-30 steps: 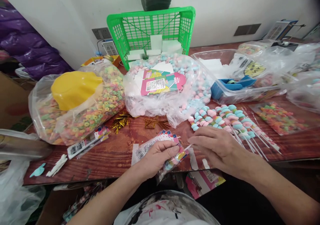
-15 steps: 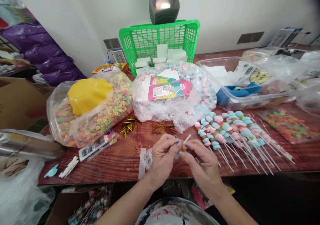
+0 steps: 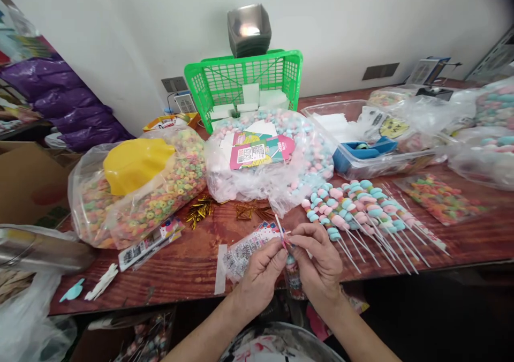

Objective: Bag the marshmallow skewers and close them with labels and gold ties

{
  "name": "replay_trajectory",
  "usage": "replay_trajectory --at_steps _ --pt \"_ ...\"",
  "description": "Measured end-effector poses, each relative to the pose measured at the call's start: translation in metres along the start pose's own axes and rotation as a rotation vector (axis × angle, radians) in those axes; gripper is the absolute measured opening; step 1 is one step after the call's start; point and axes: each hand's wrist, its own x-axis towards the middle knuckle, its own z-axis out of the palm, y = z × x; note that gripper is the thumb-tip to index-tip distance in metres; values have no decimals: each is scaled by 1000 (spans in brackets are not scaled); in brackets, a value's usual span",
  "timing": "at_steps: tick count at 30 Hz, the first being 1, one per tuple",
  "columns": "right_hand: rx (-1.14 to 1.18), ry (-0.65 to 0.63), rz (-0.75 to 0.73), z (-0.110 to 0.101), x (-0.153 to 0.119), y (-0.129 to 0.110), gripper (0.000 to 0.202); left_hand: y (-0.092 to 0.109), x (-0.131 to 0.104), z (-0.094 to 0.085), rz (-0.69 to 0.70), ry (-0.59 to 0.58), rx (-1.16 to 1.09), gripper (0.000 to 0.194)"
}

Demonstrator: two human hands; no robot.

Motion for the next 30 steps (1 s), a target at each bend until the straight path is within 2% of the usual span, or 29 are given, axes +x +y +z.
replay_trajectory --at_steps 4,6,8,10,11,13,15,17,19,22,24,26,27,28,30 --pt "86 -8 83 -2 2 -3 18 -3 1 6 -39 -8 -21 35" --pt "162 -33 169 -7 4 -3 13 -5 3 6 -97 9 -71 37" --pt "140 -44 170 -17 9 -3 13 -7 5 4 -175 39 -140 40" --pt "-47 -110 -19 -31 17 -5 23 -6 6 0 -241 49 -202 45" --pt "-190 -200 -177 -39 21 -6 29 -5 5 -2 -266 26 -227 46" --pt "-411 -407 -480 -52 30 -8 34 -3 4 -6 -319 -76 -268 48" --pt "-523 -600 -675 -60 35 -9 33 -1 2 -9 -386 -211 -316 48" --pt "-556 -742 -756 -62 37 -10 31 -1 -1 -13 -454 -331 -355 47" --pt "-568 -822 -785 -58 36 -10 29 -3 -4 -17 -486 -440 -358 49" --pt "-543 -881 -677 -46 30 -7 24 -4 -8 -25 -467 -532 -242 51" --pt "-506 -916 -501 -36 26 -3 18 -3 -11 -30 -385 -474 -21 48" --pt "-485 -924 -341 -27 22 0 16 -2 -13 -34 -245 -333 262 42" --pt "-495 -908 -309 -24 21 1 16 -3 -14 -35 -192 -262 359 39" --pt "-510 -878 -323 -21 20 1 18 -3 -14 -36 -173 -205 391 38" --pt "-550 -799 -449 -19 19 0 27 -7 -15 -38 -254 -167 252 35"
